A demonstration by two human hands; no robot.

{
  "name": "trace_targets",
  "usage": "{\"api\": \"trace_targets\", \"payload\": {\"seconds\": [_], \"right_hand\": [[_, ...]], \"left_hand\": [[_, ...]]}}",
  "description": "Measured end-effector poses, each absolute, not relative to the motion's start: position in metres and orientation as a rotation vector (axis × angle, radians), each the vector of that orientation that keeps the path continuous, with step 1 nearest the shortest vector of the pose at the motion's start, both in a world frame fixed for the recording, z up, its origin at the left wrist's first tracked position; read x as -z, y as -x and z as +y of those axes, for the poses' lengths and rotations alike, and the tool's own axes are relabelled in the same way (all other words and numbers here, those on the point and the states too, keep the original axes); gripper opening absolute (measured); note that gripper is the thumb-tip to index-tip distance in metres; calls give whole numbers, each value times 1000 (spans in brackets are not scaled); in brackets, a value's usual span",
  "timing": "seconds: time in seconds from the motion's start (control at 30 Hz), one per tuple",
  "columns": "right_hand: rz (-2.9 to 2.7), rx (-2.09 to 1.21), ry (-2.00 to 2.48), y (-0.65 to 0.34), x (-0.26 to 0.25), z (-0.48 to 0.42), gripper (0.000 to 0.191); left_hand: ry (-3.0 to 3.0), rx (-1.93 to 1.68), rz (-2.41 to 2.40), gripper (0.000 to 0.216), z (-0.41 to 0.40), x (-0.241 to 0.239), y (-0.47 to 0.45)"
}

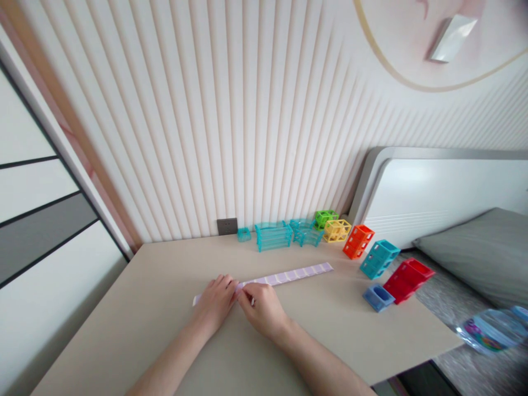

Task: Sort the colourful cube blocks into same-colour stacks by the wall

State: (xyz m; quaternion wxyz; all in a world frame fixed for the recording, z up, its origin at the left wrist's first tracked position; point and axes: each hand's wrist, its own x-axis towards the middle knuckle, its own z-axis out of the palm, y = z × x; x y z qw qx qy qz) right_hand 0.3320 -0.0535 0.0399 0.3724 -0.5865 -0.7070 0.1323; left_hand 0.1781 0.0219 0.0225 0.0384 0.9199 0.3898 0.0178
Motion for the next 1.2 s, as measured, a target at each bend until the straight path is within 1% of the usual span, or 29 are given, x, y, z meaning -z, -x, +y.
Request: {"api": "trace_targets", "payload": {"seconds": [0.13,0.3,0.5,0.7,0.77,0.87,0.93,1.07,1.2], "right_hand": [[-1812,-332,1497,-332,-37,-52,34],[-1821,-284,1539,-335,-36,-50,33],[-1825,-225,1635,-340,-36,-48,33],[-1812,-233,1663,-343,-35,-45,31],[-1808,-235,1668,-344,-37,-45,31],[-1810,-232,1681,-345,-40,-46,31],[-1808,-228,1715,-345,-42,-46,32],[-1777,-189,1805,-346,-39,-43,30],[-1692,-81,1904,-355,-32,-38,18]], "left_hand": [[-2817,-107,1124,25,29,-22,-183],[-2849,-229,935,18,43,-27,-203],[-2853,-311,890,25,57,-20,-235],[-2845,-310,832,20,58,-16,-251],[-2839,-321,815,20,56,-18,-247],[-2822,-377,809,34,58,-17,-226],[-2801,-448,888,38,62,-11,-203],[-2684,-597,1007,38,70,9,-157],[-2576,-678,1004,33,71,17,-141]]}}
